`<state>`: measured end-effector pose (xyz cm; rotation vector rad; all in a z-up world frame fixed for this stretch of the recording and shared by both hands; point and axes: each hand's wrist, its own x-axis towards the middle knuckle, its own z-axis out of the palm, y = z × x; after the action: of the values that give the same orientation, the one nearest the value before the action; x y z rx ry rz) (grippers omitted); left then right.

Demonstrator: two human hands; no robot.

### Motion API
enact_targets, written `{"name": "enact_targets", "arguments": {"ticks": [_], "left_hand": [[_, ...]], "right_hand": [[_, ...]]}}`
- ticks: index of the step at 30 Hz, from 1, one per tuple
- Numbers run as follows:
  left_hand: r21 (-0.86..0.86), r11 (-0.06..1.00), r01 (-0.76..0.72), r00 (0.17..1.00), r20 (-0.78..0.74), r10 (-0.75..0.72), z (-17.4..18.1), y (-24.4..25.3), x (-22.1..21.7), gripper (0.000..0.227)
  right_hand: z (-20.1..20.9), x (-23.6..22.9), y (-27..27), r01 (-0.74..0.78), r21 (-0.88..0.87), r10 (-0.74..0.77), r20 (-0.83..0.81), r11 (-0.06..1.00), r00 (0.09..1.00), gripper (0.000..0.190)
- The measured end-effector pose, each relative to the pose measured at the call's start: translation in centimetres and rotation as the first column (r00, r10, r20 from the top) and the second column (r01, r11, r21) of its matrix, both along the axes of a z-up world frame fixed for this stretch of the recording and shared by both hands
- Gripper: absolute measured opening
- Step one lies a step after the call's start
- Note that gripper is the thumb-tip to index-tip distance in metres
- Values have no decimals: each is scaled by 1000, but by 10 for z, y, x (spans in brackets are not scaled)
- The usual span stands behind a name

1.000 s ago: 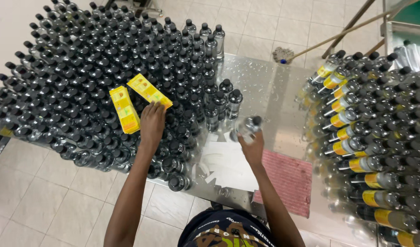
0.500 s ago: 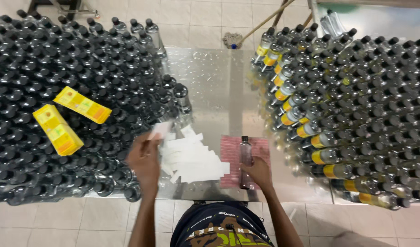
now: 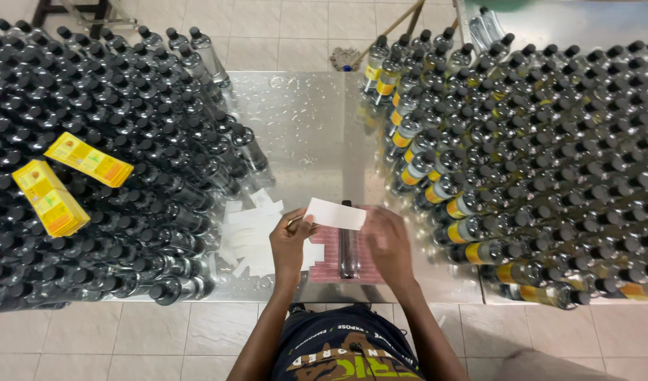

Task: The person repeatedly picks up clear plastic bottles from a pile, applies a yellow label to each bottle by hand, and places the labeled bottles into a separate pile on the right side of the table. The process is repeated for multiple bottles throughout the video.

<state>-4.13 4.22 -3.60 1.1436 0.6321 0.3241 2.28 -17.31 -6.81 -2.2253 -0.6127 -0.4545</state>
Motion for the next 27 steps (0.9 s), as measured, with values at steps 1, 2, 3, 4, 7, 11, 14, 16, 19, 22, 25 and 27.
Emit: {"name": "enact_targets", "arguments": {"ticks": [1,2,3,4,7,11,14,16,19,22,25,27], "left_hand": [[-1,1000,9,1000,-1,-9,0,-8,1,29],[-2,999,52,998,21,-52,1,-15,1,29],[-3,995,96,995,43,-95,1,-22,1,28],[-2,995,102,994,43,-102,0,-28,1,28],[25,990,140,989,50,-141,2,-39,-2,26],[25,987,161,983,83,-163,1,-45,-4,29],[23,985,168,982,80,-170,-9,-47,-5,29],[15,985,172,982,82,-173,-14,-46,-4,28],[0,982,188,978,92,-187,-12,-47,-7,28],[-38,977,211,972,117,-206,-2,-46,-8,30],[-26,958,287,951,127,-281,-4,-43,-9,32],[53,952,302,945,116,-306,-17,-41,-6,23]], "right_hand": [[12,0,7,9,-1,-9,-1,1000,1000,35],[24,-1,15,-95,-2,95,80,995,992,44],[36,-1,24,-198,-12,197,160,980,967,54],[32,1,23,-191,-11,191,161,981,968,54],[29,2,23,-202,-28,203,196,979,959,51],[24,-6,15,-167,65,158,134,984,978,45],[28,-17,13,-122,207,135,-48,971,990,44],[37,-23,14,-75,323,143,-191,943,971,44],[44,-28,14,-16,495,220,-358,869,908,44],[51,-30,14,-3,524,249,-398,851,883,43],[58,-33,14,-23,382,175,-367,924,914,42],[55,-34,16,-55,308,139,-259,950,956,42]]}}
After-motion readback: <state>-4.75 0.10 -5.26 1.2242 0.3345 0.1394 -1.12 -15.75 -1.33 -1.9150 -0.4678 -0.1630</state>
